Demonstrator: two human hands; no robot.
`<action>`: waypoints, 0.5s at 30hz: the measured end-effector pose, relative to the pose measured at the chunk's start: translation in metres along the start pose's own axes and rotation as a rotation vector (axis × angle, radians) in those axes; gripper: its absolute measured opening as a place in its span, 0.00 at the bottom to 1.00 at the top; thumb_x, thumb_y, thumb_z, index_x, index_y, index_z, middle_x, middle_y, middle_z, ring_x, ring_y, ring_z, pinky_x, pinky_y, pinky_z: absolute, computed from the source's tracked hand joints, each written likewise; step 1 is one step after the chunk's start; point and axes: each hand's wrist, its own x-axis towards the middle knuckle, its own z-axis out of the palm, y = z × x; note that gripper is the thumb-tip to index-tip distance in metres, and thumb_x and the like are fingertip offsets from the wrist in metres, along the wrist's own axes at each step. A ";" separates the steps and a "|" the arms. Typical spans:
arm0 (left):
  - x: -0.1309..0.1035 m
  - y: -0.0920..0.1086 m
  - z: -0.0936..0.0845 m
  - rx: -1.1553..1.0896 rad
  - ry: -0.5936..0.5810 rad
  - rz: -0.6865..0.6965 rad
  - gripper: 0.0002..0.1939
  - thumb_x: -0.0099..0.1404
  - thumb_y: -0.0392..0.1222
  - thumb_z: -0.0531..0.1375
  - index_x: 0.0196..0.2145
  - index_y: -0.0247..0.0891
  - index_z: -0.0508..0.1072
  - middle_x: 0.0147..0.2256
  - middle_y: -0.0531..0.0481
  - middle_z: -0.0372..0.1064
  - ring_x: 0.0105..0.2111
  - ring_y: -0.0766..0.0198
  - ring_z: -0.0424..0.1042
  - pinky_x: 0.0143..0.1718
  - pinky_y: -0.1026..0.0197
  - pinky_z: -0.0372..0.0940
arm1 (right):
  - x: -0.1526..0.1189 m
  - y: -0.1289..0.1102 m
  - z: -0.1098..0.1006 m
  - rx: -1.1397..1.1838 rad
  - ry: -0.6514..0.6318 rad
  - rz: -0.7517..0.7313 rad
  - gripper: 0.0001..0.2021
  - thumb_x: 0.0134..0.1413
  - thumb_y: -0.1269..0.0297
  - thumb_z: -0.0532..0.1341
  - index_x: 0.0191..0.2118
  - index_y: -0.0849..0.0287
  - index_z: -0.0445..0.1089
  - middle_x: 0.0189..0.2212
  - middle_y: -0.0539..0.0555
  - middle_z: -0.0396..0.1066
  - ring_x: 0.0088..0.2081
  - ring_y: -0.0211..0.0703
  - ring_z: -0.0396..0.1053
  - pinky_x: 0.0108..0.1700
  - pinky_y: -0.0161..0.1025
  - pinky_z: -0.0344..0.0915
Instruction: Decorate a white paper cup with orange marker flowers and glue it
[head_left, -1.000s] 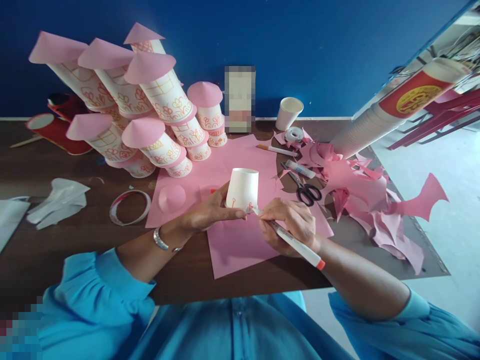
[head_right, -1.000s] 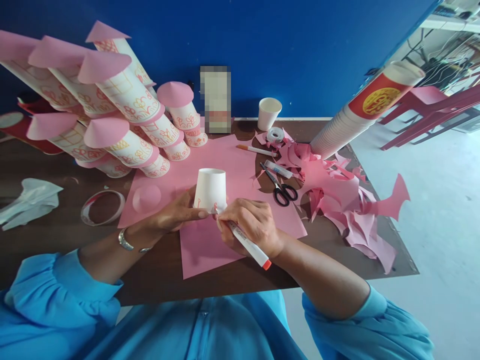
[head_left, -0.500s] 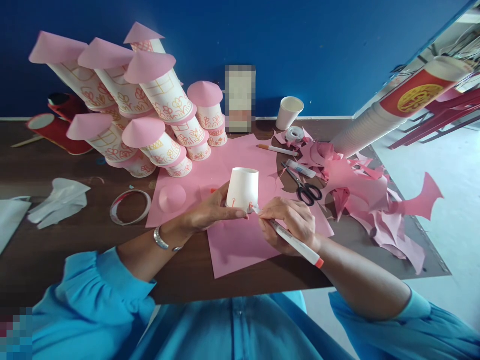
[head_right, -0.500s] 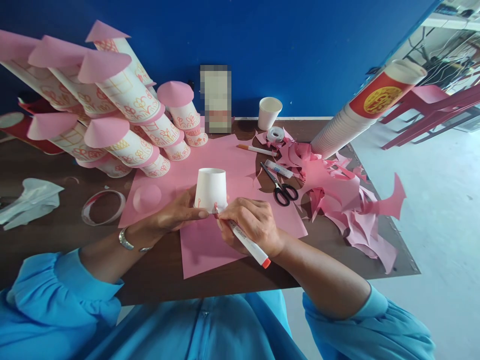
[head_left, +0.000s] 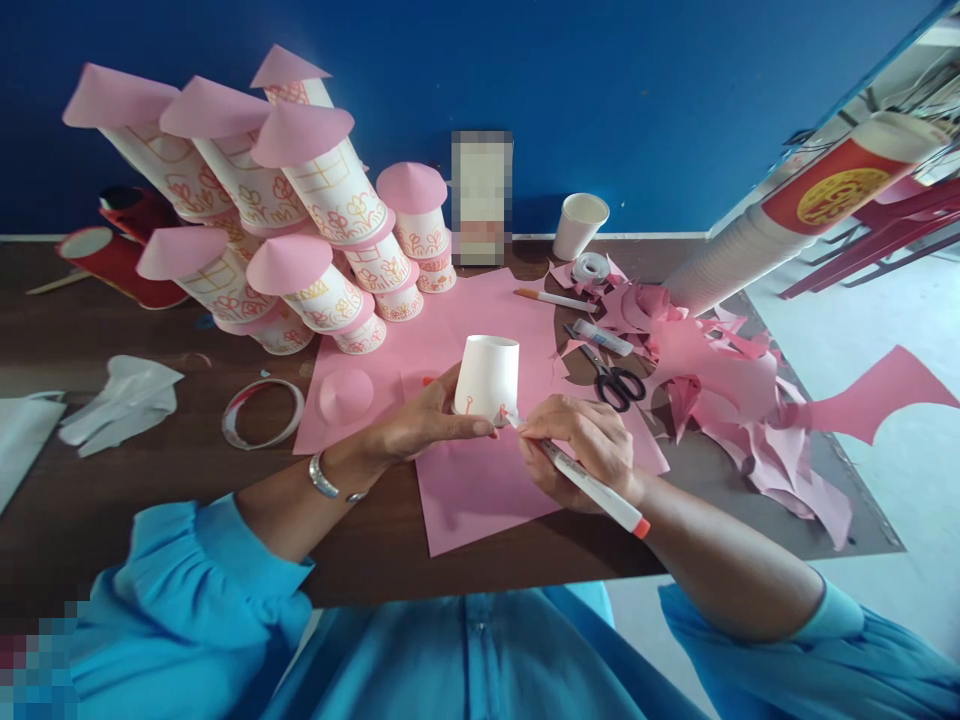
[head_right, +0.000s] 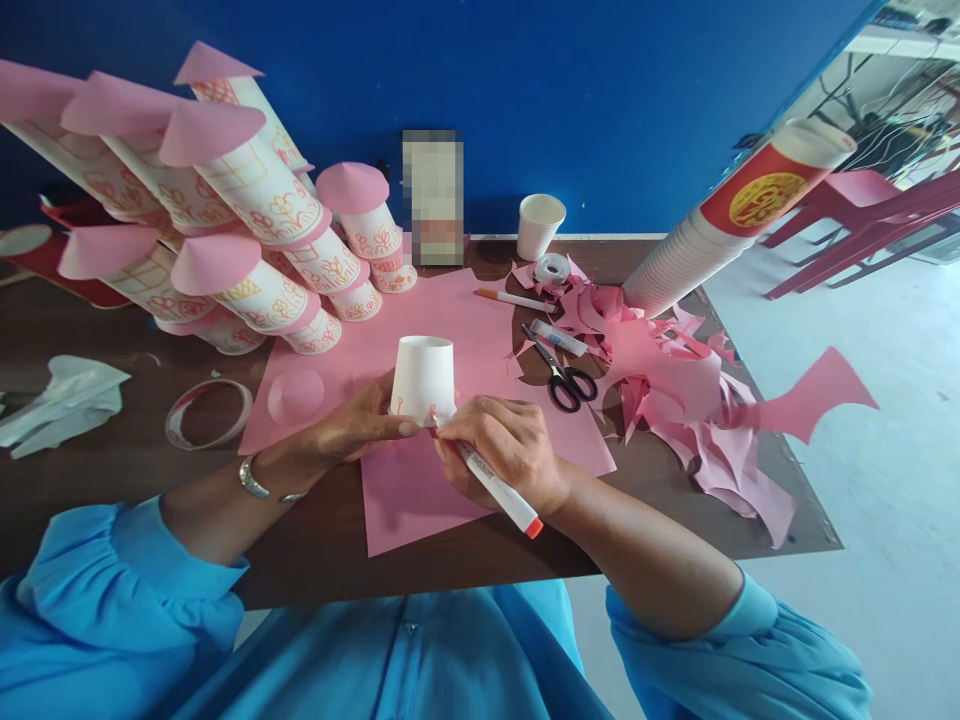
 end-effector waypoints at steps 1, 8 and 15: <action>0.000 0.000 0.000 0.000 0.001 -0.002 0.32 0.56 0.46 0.75 0.54 0.40 0.69 0.45 0.45 0.75 0.43 0.55 0.74 0.45 0.54 0.70 | 0.000 0.000 0.000 0.001 0.000 -0.001 0.08 0.59 0.77 0.61 0.41 0.56 0.67 0.26 0.49 0.74 0.25 0.38 0.73 0.27 0.34 0.70; 0.000 0.003 0.003 -0.001 0.015 -0.020 0.34 0.54 0.47 0.76 0.54 0.39 0.68 0.45 0.45 0.75 0.44 0.55 0.74 0.45 0.53 0.70 | 0.003 0.000 0.000 -0.039 0.026 0.009 0.08 0.59 0.77 0.61 0.40 0.56 0.67 0.26 0.49 0.74 0.24 0.37 0.73 0.27 0.33 0.71; 0.001 0.003 0.002 0.020 -0.003 0.001 0.30 0.56 0.47 0.74 0.53 0.39 0.69 0.44 0.45 0.75 0.43 0.55 0.75 0.45 0.53 0.70 | 0.002 0.000 0.000 -0.025 0.005 -0.006 0.07 0.60 0.76 0.61 0.40 0.56 0.67 0.25 0.49 0.74 0.25 0.38 0.74 0.27 0.34 0.71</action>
